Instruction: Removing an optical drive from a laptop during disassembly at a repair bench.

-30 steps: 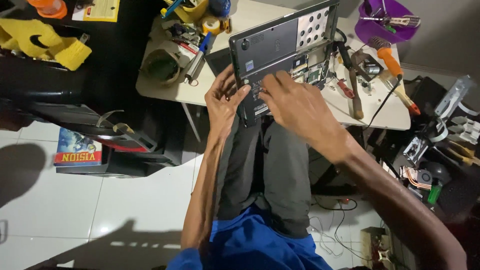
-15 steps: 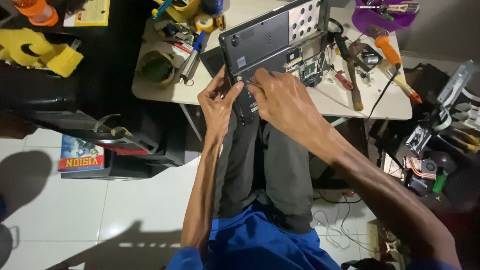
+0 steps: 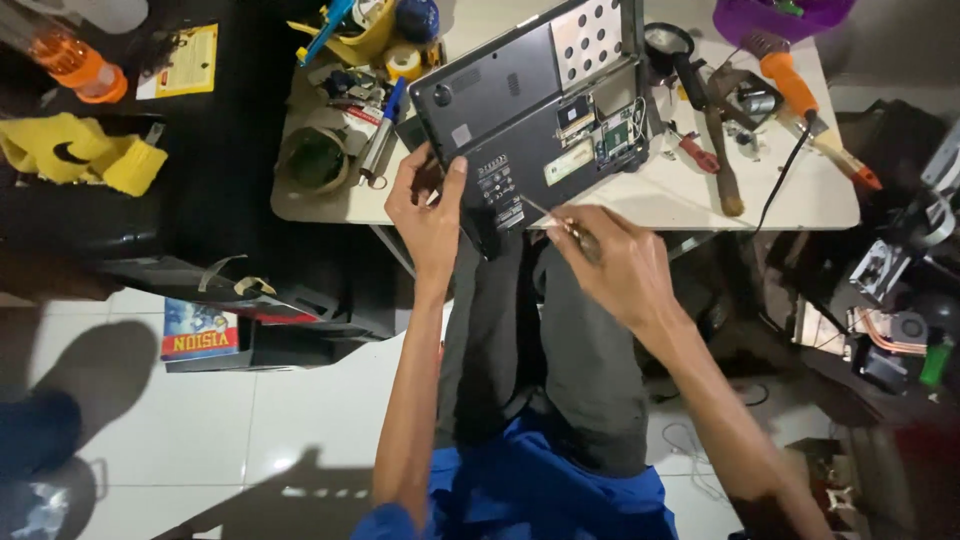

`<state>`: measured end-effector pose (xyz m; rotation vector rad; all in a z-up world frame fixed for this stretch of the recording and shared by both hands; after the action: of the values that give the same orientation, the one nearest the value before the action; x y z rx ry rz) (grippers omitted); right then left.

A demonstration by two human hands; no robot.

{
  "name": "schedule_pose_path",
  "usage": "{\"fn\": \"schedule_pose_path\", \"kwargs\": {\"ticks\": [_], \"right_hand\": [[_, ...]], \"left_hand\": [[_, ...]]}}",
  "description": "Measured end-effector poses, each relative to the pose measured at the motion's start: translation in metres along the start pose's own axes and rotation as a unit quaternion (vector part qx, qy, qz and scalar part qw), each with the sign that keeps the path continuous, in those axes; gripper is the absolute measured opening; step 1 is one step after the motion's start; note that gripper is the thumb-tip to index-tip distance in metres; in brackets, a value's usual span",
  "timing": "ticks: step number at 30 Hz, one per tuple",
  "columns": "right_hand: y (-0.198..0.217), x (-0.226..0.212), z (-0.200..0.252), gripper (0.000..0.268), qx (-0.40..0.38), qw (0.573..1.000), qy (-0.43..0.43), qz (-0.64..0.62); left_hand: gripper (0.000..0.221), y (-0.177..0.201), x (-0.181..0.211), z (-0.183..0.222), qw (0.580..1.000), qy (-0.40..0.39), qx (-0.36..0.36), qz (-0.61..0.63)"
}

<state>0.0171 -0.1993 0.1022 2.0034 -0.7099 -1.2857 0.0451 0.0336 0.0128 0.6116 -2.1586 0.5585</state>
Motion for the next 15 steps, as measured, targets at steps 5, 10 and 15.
{"fn": "schedule_pose_path", "kwargs": {"ticks": [5,10,15], "right_hand": [[-0.02,0.043,0.032,0.016,-0.003,0.991,-0.065,-0.12],[-0.034,0.071,0.058,0.018,0.011,0.969,-0.118,-0.218],[-0.051,0.093,0.081,0.017,0.05,0.962,-0.122,-0.238]], "left_hand": [[0.031,0.0,-0.01,0.002,0.999,-0.011,0.01,-0.034],[0.028,0.003,0.01,-0.003,0.997,-0.037,-0.03,-0.054],[0.028,0.008,-0.002,-0.001,0.996,-0.04,-0.064,-0.052]]}}
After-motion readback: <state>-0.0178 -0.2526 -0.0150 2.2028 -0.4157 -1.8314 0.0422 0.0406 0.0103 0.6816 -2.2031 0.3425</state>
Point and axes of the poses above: each hand's wrist, its own z-axis away from the middle knuckle, its own y-axis out of the back of the hand, x = y × z, the point moved 5 cm from there along -z, towards the middle knuckle, and after that the axes turned 13 degrees about -y, right-handed, at the moved point
